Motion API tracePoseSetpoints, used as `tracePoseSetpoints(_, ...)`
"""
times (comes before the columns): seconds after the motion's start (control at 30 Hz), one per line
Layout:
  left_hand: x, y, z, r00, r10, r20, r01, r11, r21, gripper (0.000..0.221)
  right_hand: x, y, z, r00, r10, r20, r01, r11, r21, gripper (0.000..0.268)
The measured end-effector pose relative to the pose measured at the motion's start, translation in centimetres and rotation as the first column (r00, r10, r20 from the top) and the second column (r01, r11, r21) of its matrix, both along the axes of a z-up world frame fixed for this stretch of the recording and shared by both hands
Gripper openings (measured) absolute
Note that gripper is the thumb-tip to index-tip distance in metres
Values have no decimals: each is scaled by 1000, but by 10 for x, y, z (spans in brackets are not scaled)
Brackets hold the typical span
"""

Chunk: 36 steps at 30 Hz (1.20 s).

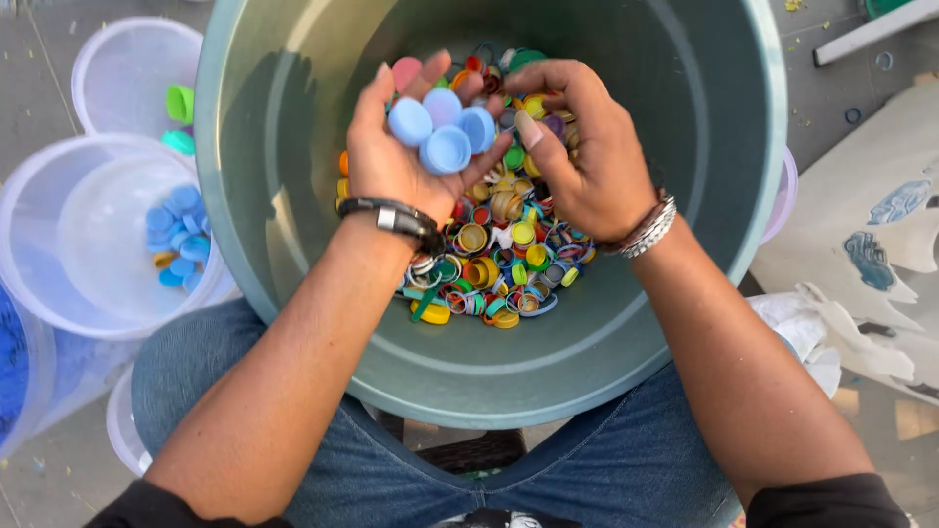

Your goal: Sorting a large quantity of plastic bottle caps from a bucket into various separate containers based on color.

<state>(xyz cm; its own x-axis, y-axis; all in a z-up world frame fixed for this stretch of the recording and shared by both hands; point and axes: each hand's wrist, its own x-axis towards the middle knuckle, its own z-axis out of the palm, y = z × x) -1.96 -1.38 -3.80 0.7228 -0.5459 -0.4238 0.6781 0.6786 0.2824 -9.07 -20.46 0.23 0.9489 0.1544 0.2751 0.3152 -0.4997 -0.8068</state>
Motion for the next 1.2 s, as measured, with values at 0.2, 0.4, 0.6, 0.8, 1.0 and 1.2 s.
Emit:
tracePoseSetpoints(0.2,22,12,-14,984,171,53,-172,985,20,41,-37,58,-104,840,435,-324,-542,697,-470,53)
tracePoseSetpoints(0.4,27,14,-13,983,154,97,-156,988,11,36,-44,72,-190,797,507,-327,-567,445,-693,67)
tracePoseSetpoints(0.6,28,28,5,966,200,161,-204,979,6,31,1,12,-148,956,59,-287,-261,614,-745,73)
tracePoseSetpoints(0.8,35,26,17,950,243,197,-242,970,-33,27,7,20,-97,989,-64,-131,-62,629,-775,57)
tracePoseSetpoints(1.0,22,19,38,858,-144,494,-199,791,578,30,-18,48,-195,858,255,-446,-475,724,-499,22)
tracePoseSetpoints(1.2,16,23,-17,121,-949,-291,-387,-315,866,31,-32,63,-206,944,117,-308,-321,541,-777,29)
